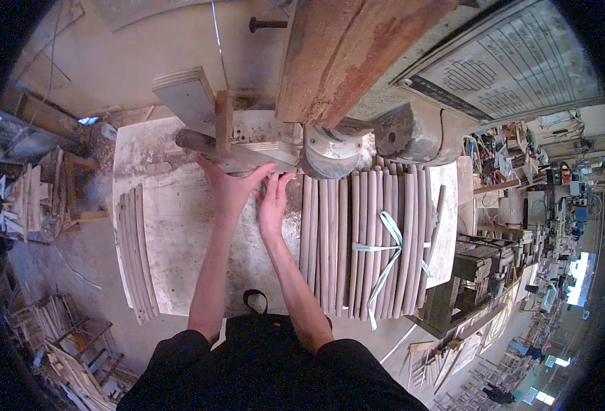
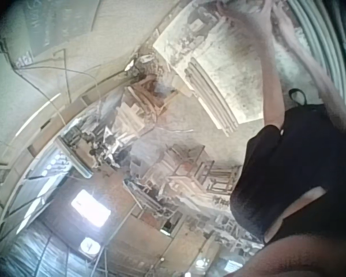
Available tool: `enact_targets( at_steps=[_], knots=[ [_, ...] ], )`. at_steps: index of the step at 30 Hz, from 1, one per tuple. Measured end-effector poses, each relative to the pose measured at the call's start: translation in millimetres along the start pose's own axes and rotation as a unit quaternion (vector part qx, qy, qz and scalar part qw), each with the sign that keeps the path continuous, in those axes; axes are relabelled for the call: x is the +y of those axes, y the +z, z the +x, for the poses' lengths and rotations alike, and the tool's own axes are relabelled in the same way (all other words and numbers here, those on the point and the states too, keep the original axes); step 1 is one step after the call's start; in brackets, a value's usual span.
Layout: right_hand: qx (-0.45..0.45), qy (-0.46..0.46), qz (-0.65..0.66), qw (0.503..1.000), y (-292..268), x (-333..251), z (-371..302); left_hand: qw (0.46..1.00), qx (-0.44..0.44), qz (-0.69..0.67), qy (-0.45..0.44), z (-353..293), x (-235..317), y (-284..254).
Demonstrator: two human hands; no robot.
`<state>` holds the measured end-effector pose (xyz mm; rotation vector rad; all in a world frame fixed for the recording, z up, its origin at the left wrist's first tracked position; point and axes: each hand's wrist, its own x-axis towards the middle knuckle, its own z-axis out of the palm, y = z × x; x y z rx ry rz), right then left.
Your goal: The person drills holes into wooden rods by placing each rod into a fixture on a drill press, pulling the lever to drill holes, and laying the drilled rods on the workbench.
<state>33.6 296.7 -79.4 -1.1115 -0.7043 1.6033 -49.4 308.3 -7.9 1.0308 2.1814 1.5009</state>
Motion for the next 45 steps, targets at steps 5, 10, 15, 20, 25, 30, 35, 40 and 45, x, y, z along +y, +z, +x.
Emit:
enact_targets(
  at_steps=[5, 10, 15, 20, 25, 30, 35, 40, 45],
  knots=[
    [0.000, 0.031, 0.009, 0.999, -2.2, -5.8, 0.1, 1.000, -0.014, 0.000, -0.008, -2.7, -9.2, 2.1],
    [-0.007, 0.052, 0.003, 0.999, -11.6, 1.0, 0.2, 1.000, 0.002, 0.025, 0.006, -12.1, -30.7, 7.2],
    [-0.026, 0.060, -0.021, 0.998, -19.2, 1.1, 1.9, 0.999, 0.027, -0.025, 0.010, -22.3, -34.4, 24.9],
    [-0.045, 0.078, -0.006, 0.996, -13.9, -9.3, -0.6, 0.999, 0.041, -0.029, -0.015, -27.5, -30.6, 29.3],
    [-0.062, 0.092, -0.010, 0.994, -23.9, -10.4, 1.8, 0.996, 0.079, 0.039, 0.021, -30.5, -36.1, 40.0],
    [-0.077, 0.069, -0.043, 0.994, -35.2, 5.1, 2.3, 0.991, 0.119, 0.049, 0.041, -28.5, -49.2, 46.6],
    [-0.128, 0.051, -0.064, 0.988, -53.9, 6.6, 13.3, 0.990, 0.124, 0.001, 0.073, -25.6, -37.7, 52.4],
    [-0.115, 0.055, -0.088, 0.988, -34.8, -5.0, 3.5, 0.988, 0.131, -0.022, 0.077, -26.7, -44.8, 50.1],
    [-0.119, 0.009, -0.108, 0.987, -30.1, -11.2, -1.2, 0.989, 0.134, -0.052, 0.044, -31.9, -34.7, 51.2]
  ],
)
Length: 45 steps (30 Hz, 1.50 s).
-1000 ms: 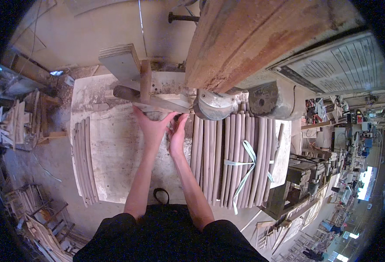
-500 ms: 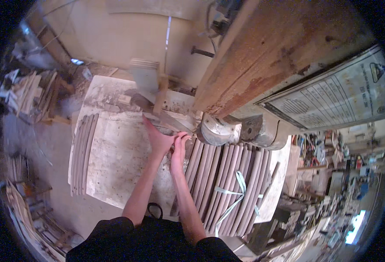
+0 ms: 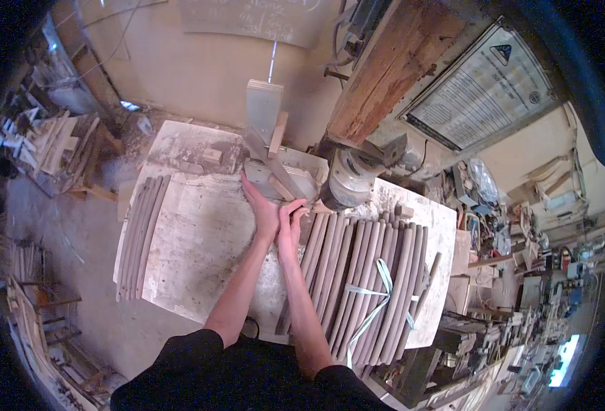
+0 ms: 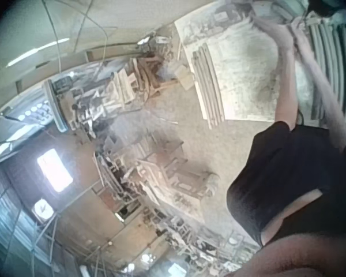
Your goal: The person drills holes into wooden rods by placing each rod into a fixture on a drill press, pulling the lever to drill holes, and laying the drilled rods on the workbench.
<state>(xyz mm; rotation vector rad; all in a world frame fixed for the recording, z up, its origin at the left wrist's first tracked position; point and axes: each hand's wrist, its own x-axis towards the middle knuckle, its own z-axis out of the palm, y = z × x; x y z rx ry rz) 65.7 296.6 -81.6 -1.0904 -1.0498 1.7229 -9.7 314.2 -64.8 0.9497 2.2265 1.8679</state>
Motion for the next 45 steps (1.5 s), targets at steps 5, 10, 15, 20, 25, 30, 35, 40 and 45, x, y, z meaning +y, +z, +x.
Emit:
enact_targets(
  at_steps=[5, 10, 15, 20, 25, 30, 35, 40, 45],
  knots=[
    [-0.008, -0.008, 0.005, 1.000, 5.0, -8.3, 0.1, 1.000, 0.016, 0.015, 0.019, -0.9, -17.9, 12.2],
    [0.023, -0.038, 0.005, 0.999, 18.1, -11.5, -8.8, 0.999, 0.039, 0.009, 0.009, 2.4, -39.9, 22.5],
    [0.016, -0.010, 0.049, 0.999, 11.3, -4.0, -6.1, 0.997, 0.067, 0.004, 0.043, 2.4, -39.6, 28.6],
    [-0.005, -0.011, 0.015, 1.000, 9.4, 4.4, -0.7, 0.997, 0.064, 0.016, 0.046, 5.0, -39.8, 23.2],
    [-0.038, 0.026, 0.021, 0.999, -12.1, 11.0, 7.8, 0.999, 0.020, 0.020, 0.042, 0.4, -22.0, 18.1],
    [-0.044, 0.014, 0.030, 0.998, -9.4, 5.5, 5.8, 0.993, 0.046, 0.068, 0.082, -0.1, -22.5, 18.8],
    [-0.017, 0.010, 0.045, 0.999, 6.2, -4.9, -4.0, 0.996, 0.032, 0.061, 0.056, 1.2, -34.9, 19.5],
    [-0.044, 0.039, 0.016, 0.998, -9.0, -4.8, -0.7, 0.999, 0.014, 0.035, 0.034, -1.3, -32.7, 26.2],
    [-0.017, 0.017, 0.010, 1.000, -11.4, -16.9, -9.0, 0.999, 0.017, 0.042, 0.025, -4.0, -21.6, 23.3]
  ],
)
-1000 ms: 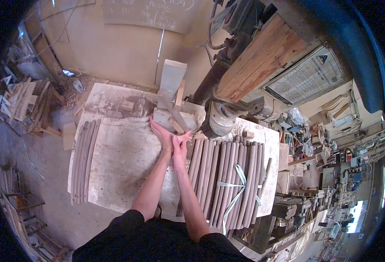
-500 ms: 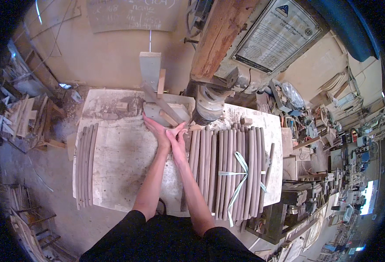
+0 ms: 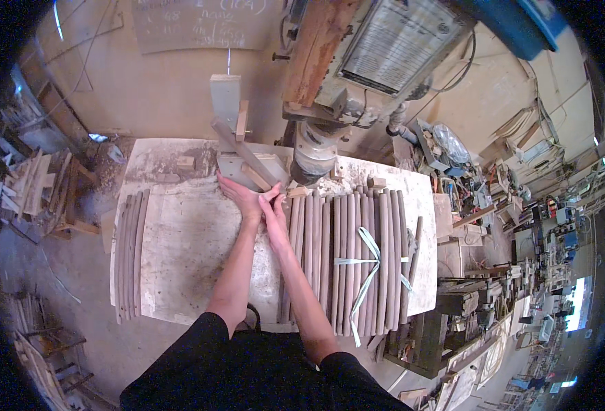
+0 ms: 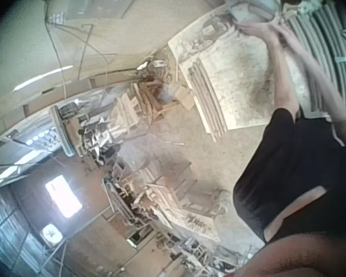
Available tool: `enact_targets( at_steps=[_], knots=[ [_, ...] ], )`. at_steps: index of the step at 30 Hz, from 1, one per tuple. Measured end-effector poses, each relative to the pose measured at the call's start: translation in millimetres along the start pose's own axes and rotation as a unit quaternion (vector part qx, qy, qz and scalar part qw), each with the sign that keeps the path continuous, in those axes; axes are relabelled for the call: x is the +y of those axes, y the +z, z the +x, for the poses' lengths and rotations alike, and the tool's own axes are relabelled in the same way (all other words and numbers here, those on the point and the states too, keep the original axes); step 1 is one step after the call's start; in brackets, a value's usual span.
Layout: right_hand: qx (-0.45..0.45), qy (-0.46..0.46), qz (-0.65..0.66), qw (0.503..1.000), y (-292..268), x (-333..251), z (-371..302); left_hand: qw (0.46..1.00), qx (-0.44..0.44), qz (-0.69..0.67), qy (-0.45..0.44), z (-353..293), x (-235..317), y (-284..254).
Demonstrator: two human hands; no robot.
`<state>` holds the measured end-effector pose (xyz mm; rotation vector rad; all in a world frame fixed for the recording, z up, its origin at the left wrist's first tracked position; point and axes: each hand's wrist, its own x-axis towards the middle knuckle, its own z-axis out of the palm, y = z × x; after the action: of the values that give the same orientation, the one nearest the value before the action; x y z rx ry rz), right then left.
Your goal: The person drills holes into wooden rods by placing each rod into a fixture on a drill press, pulling the lever to drill holes, and laying the drilled rods on the workbench.
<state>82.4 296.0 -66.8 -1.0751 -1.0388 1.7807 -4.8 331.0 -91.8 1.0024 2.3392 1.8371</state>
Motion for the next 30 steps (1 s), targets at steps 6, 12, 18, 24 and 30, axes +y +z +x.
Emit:
enact_targets(
  at_steps=[6, 12, 18, 24, 30],
  knots=[
    [0.036, 0.035, -0.071, 0.996, -51.2, -38.7, -13.1, 0.999, 0.015, 0.052, 0.003, -0.5, 15.2, -8.9],
    [0.126, -0.137, 0.130, 0.974, -143.0, -210.4, 5.9, 0.999, -0.003, 0.045, -0.015, 1.7, 14.5, -16.0],
    [0.023, -0.027, 0.144, 0.989, -156.7, -297.7, 64.0, 0.997, 0.007, 0.074, -0.013, 2.5, 4.0, -16.5],
    [0.052, -0.012, 0.111, 0.992, -161.5, -312.1, 113.9, 0.997, 0.000, 0.078, -0.013, 4.7, 2.4, -11.0],
    [0.000, -0.146, 0.057, 0.988, -164.5, -357.2, 171.2, 0.997, 0.002, 0.077, -0.004, 0.8, 5.3, -0.6]
  ],
)
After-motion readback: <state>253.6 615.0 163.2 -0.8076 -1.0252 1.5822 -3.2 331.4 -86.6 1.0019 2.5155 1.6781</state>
